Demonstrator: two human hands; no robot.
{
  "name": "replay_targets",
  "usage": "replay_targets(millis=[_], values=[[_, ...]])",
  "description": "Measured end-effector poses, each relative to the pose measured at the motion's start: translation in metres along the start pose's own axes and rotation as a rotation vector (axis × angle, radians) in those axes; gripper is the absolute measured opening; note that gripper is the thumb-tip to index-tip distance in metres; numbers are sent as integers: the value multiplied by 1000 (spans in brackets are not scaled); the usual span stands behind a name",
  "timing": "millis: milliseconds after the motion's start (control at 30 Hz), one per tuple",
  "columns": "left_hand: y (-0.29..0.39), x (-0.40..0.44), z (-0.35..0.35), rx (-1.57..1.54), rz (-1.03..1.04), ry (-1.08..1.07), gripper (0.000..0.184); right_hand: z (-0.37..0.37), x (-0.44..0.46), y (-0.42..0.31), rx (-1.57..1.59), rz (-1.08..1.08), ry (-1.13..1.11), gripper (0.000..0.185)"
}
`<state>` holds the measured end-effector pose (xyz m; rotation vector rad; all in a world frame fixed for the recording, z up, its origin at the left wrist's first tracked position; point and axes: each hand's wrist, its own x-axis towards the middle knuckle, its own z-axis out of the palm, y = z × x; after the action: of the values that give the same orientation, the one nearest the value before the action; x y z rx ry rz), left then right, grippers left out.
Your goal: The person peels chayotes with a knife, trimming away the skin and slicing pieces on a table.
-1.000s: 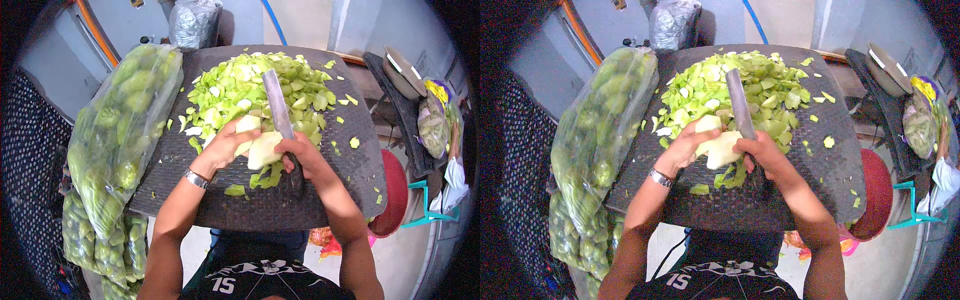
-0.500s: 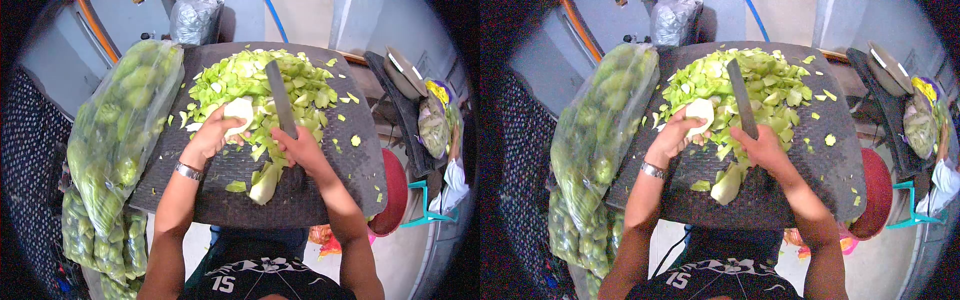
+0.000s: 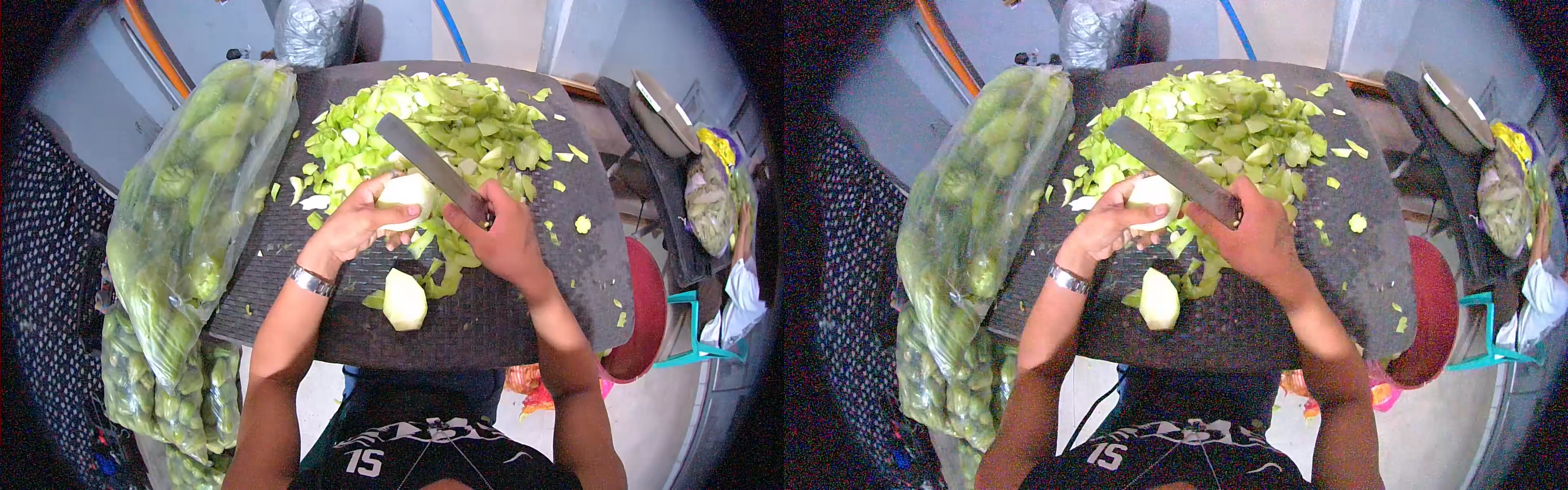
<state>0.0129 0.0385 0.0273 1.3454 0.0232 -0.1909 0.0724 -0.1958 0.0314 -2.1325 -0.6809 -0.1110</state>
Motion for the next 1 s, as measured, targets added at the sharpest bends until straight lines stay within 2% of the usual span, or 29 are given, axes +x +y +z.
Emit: replay_targets(millis=[233, 267, 367, 400, 500, 533, 600, 633, 700, 733, 867, 1000], values=[[-1, -3, 7, -7, 0, 48, 35, -3, -2, -9, 85, 65, -84, 48], [-1, -4, 8, 26, -21, 49, 43, -2, -2, -7, 103, 80, -103, 47], [1, -4, 7, 217, 45, -102, 40, -1, 0, -2, 185, 89, -166, 43], [1, -3, 5, 266, 23, -118, 33, 1, 1, 1, 235, 72, -195, 43], [5, -4, 7, 317, 77, -44, 27, 5, 0, 13, 330, 77, -282, 40], [2, -2, 11, 127, 81, 43, 24, 6, 1, 14, 353, 87, -311, 39], [-10, 5, 22, -255, 87, 215, 20, 2, -1, 6, 570, 252, -476, 40], [-12, 7, 23, -346, 70, 231, 21, -1, -3, 0, 677, 337, -559, 41], [-17, 10, 23, -528, 37, 263, 27, -2, -6, -13, 748, 339, -565, 42], [-23, 15, 10, -653, 84, 123, 37, -2, -6, -16, 783, 340, -568, 43], [-15, 13, 10, -906, 96, 151, 48, 7, -8, 0, 733, 338, -516, 41], [-18, 16, -7, -796, 201, 202, 52, 7, -8, -4, 637, 341, -472, 38]])
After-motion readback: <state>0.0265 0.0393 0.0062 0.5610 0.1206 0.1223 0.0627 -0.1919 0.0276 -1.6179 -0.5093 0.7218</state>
